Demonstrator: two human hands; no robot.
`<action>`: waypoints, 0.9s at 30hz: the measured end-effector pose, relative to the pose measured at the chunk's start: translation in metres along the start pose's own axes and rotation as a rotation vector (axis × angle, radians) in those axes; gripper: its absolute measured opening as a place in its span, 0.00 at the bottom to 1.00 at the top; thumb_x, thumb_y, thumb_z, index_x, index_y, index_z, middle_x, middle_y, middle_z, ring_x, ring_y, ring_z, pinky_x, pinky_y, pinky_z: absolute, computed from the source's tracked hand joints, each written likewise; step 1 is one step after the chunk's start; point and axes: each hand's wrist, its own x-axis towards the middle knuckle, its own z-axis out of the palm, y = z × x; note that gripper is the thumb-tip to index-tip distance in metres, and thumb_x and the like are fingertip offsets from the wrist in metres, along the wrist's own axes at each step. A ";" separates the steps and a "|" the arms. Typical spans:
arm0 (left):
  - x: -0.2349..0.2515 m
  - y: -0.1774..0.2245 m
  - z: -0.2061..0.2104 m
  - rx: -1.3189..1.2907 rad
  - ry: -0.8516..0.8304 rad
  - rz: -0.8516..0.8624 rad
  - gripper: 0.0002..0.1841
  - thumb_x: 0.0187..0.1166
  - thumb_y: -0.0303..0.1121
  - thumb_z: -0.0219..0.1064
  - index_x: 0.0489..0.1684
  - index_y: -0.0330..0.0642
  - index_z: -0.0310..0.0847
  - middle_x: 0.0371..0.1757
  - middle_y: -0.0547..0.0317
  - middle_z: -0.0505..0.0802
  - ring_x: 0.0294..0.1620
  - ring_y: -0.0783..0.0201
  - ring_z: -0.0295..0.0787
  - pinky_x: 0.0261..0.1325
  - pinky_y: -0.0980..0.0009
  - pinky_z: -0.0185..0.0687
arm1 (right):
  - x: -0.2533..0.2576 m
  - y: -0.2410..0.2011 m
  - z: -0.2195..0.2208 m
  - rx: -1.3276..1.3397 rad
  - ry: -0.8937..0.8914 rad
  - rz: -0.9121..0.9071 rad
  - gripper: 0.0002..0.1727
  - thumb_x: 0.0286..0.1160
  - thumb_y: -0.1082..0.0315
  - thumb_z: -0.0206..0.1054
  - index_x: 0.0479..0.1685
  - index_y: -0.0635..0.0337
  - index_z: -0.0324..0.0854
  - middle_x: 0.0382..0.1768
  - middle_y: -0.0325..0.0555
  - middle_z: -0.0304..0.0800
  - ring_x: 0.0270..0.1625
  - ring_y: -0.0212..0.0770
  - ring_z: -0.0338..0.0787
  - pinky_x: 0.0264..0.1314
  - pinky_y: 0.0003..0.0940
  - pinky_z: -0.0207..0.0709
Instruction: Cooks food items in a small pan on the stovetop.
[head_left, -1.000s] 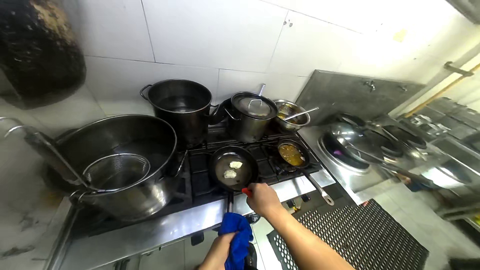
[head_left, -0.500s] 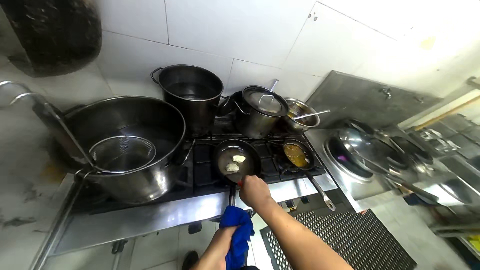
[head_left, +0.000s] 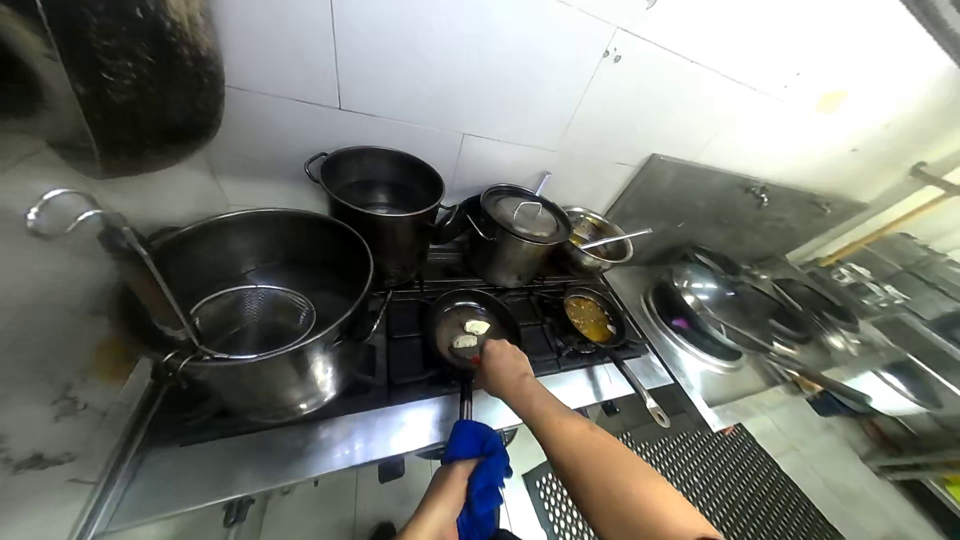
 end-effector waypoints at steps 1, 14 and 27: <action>0.000 0.000 0.000 -0.012 0.000 0.004 0.10 0.87 0.32 0.60 0.48 0.35 0.84 0.35 0.49 0.93 0.34 0.60 0.91 0.39 0.64 0.89 | 0.002 0.001 -0.002 0.005 0.006 0.002 0.16 0.72 0.56 0.70 0.51 0.58 0.86 0.54 0.55 0.92 0.59 0.58 0.92 0.56 0.63 0.84; -0.002 0.008 0.001 -0.039 0.045 -0.035 0.10 0.86 0.34 0.62 0.51 0.37 0.84 0.37 0.48 0.93 0.35 0.58 0.91 0.38 0.61 0.88 | 0.011 0.016 -0.029 0.035 0.060 0.016 0.13 0.69 0.55 0.73 0.41 0.56 0.89 0.48 0.54 0.93 0.54 0.56 0.93 0.52 0.64 0.85; -0.007 0.011 0.005 -0.061 0.035 -0.037 0.09 0.87 0.32 0.60 0.50 0.37 0.81 0.33 0.49 0.91 0.29 0.60 0.88 0.31 0.65 0.85 | 0.015 0.023 -0.031 0.059 0.099 0.024 0.14 0.64 0.55 0.75 0.38 0.57 0.87 0.43 0.54 0.93 0.49 0.57 0.94 0.46 0.64 0.85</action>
